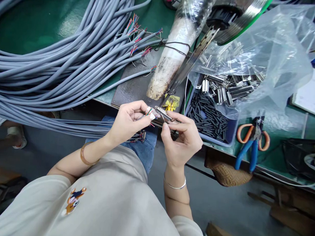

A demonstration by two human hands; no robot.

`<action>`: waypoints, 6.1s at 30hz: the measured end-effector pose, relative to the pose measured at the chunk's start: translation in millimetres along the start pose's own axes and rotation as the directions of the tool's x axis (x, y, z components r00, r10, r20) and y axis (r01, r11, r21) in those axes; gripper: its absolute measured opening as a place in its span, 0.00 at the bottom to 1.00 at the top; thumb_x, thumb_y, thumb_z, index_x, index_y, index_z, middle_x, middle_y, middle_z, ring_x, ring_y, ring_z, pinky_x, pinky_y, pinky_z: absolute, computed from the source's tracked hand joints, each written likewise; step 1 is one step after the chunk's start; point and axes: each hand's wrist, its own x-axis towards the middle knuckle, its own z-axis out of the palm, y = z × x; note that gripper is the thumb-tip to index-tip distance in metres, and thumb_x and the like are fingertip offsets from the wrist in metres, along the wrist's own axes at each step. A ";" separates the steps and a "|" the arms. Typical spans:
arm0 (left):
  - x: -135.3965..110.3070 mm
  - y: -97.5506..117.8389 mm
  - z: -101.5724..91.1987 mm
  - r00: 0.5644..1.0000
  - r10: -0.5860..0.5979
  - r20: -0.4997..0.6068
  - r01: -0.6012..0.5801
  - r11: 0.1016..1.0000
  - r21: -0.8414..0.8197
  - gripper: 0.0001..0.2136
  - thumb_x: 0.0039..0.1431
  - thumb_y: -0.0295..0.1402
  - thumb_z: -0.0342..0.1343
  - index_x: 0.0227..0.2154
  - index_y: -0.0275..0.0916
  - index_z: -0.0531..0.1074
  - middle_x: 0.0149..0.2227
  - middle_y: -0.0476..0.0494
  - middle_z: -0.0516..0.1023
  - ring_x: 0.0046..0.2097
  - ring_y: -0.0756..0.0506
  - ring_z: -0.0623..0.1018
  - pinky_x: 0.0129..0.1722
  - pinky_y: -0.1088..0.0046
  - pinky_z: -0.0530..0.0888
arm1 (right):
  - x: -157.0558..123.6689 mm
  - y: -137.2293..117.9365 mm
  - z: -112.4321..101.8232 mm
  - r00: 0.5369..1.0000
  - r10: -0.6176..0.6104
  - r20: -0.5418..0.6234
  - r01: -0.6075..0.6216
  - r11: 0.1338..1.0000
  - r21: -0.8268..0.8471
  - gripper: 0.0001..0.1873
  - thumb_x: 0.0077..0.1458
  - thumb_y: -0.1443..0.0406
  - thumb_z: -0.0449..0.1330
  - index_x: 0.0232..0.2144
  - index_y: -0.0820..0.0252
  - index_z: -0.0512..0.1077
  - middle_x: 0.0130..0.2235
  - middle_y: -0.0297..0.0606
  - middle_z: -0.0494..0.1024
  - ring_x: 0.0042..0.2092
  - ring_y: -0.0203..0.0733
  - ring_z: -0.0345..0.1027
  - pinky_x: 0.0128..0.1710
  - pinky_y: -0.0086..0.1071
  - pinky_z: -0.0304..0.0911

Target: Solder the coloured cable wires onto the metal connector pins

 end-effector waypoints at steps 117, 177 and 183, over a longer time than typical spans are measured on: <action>3.4 -2.3 11.8 0.836 0.549 -0.018 -0.470 0.733 0.492 0.07 0.58 0.23 0.59 0.27 0.38 0.70 0.26 0.53 0.72 0.23 0.57 0.64 0.22 0.80 0.60 | 10.2 3.0 8.1 0.972 -0.232 -0.042 0.219 0.953 -0.209 0.10 0.57 0.73 0.69 0.38 0.55 0.75 0.43 0.36 0.87 0.43 0.40 0.84 0.44 0.34 0.80; 0.0 -5.6 12.3 0.880 0.465 -0.093 -0.381 0.811 0.444 0.05 0.58 0.27 0.62 0.28 0.38 0.72 0.20 0.57 0.65 0.19 0.58 0.59 0.18 0.82 0.58 | 10.5 2.8 13.3 0.969 -0.240 -0.063 0.218 0.945 -0.244 0.11 0.55 0.72 0.71 0.36 0.55 0.75 0.42 0.36 0.87 0.41 0.39 0.83 0.42 0.32 0.79; 1.3 -4.6 4.8 0.960 0.268 -0.087 -0.227 0.918 0.325 0.07 0.54 0.29 0.66 0.26 0.38 0.73 0.20 0.54 0.67 0.20 0.57 0.61 0.18 0.80 0.58 | 11.5 6.3 10.1 0.988 -0.151 -0.036 0.144 0.976 -0.161 0.09 0.57 0.72 0.70 0.34 0.54 0.74 0.41 0.33 0.87 0.40 0.39 0.83 0.40 0.33 0.79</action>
